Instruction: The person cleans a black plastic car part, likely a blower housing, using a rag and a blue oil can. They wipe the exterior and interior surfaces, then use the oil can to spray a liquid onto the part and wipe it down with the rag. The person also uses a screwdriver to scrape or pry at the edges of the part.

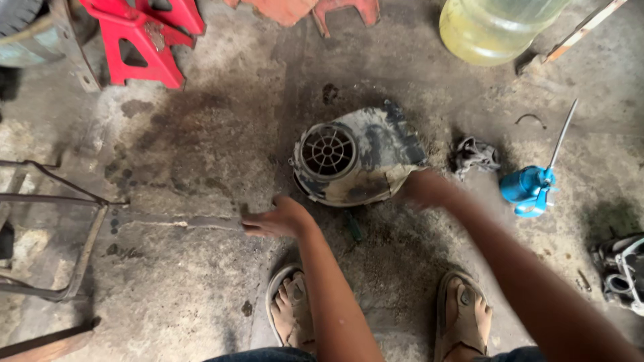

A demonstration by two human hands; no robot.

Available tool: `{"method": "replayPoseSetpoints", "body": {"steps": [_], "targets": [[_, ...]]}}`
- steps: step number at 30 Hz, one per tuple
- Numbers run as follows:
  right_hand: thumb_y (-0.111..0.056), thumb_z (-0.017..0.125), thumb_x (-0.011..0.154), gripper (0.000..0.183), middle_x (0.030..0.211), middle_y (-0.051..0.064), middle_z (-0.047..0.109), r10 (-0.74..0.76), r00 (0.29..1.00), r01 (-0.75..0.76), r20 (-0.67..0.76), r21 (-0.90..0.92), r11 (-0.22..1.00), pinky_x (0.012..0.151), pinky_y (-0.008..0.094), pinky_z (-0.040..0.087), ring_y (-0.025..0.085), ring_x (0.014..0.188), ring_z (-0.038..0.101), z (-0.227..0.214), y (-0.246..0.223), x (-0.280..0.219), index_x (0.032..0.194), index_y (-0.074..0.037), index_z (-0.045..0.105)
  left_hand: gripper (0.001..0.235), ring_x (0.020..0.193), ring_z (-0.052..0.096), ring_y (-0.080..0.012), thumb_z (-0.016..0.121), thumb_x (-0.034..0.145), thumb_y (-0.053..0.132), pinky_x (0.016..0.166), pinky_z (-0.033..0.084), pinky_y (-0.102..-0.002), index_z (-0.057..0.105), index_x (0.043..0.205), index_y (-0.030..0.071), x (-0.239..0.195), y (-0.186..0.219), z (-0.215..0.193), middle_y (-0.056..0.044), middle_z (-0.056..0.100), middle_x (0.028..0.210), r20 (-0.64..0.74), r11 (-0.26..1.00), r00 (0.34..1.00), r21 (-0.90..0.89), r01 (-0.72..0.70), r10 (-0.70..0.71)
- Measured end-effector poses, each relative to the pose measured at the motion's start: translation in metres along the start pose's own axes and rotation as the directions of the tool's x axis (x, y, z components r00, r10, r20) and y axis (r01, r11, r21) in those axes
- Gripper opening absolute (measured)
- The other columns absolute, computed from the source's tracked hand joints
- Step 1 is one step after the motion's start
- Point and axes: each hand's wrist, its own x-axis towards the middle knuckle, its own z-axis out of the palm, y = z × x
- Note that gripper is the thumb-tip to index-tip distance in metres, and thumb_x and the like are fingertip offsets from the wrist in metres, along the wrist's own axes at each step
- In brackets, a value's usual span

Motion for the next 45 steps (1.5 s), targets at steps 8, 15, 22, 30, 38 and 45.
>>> {"method": "replayPoseSetpoints", "body": {"steps": [8, 15, 22, 30, 38, 45], "targets": [[-0.053, 0.070, 0.092, 0.059, 0.102, 0.016, 0.071, 0.002, 0.974, -0.068, -0.226, -0.286, 0.956, 0.077, 0.046, 0.061, 0.035, 0.095, 0.074, 0.114, -0.107, -0.035, 0.125, -0.006, 0.057, 0.031, 0.112, 0.070, -0.0283, 0.064, 0.097, 0.013, 0.093, 0.059, -0.036, 0.056, 0.125, 0.003, 0.019, -0.001, 0.006, -0.018, 0.064, 0.127, 0.116, 0.968, 0.990, -0.230, 0.105, -0.079], [-0.034, 0.077, 0.082, 0.039, 0.107, 0.015, 0.072, -0.108, 0.926, 0.007, -0.363, -0.268, 0.964, 0.086, 0.048, 0.058, 0.035, 0.103, 0.070, 0.112, -0.068, 0.002, 0.111, -0.010, 0.068, 0.048, 0.114, 0.069, -0.0342, 0.070, 0.095, 0.033, 0.094, 0.056, -0.050, 0.061, 0.130, 0.003, 0.016, -0.025, 0.058, -0.017, 0.069, 0.127, 0.454, 0.994, 0.889, -0.056, 0.098, -0.062], [-0.027, 0.079, 0.078, 0.042, 0.112, 0.017, 0.067, -0.162, 0.906, 0.056, -0.391, -0.268, 0.962, 0.091, 0.047, 0.055, 0.035, 0.110, 0.065, 0.124, -0.077, -0.003, 0.113, -0.008, 0.066, 0.097, 0.143, 0.039, -0.0467, 0.075, 0.084, 0.064, 0.111, 0.037, -0.058, 0.038, 0.152, 0.005, 0.026, -0.065, 0.113, -0.024, 0.041, 0.155, 0.516, 0.926, 0.856, 0.306, -0.220, 0.033], [-0.029, 0.077, 0.085, 0.049, 0.113, 0.017, 0.065, -0.226, 0.899, 0.118, -0.374, -0.291, 0.950, 0.091, 0.049, 0.054, 0.037, 0.115, 0.060, 0.120, -0.078, -0.018, 0.125, -0.006, 0.058, 0.133, 0.149, 0.034, -0.0412, 0.076, 0.059, 0.082, 0.117, 0.032, -0.063, 0.026, 0.159, 0.009, 0.045, -0.021, 0.103, -0.020, 0.033, 0.162, 0.553, 0.882, 0.826, 0.332, -0.334, 0.105], [-0.032, 0.063, 0.099, 0.037, 0.119, 0.020, 0.072, 0.161, 0.986, -0.163, -0.030, -0.303, 0.939, 0.101, 0.049, 0.056, 0.032, 0.110, 0.070, 0.023, 0.054, 0.059, 0.112, -0.001, 0.077, 0.142, 0.156, 0.003, -0.0459, 0.059, 0.056, 0.099, 0.118, 0.011, -0.071, 0.012, 0.165, 0.021, 0.009, -0.008, 0.131, -0.021, 0.009, 0.170, 0.877, 0.551, 0.381, 0.170, -0.817, 0.293], [-0.033, 0.070, 0.092, 0.032, 0.116, 0.019, 0.073, 0.079, 0.760, -0.196, -0.645, -0.112, 0.974, 0.090, 0.051, 0.056, 0.039, 0.105, 0.069, -0.038, 0.193, 0.092, 0.119, -0.017, 0.075, 0.147, 0.155, 0.004, -0.0415, 0.066, 0.053, 0.095, 0.115, 0.016, -0.071, 0.006, 0.165, 0.022, -0.005, 0.012, 0.118, -0.016, 0.006, 0.171, 0.877, 0.470, 0.442, 0.314, -0.825, 0.190]]}}
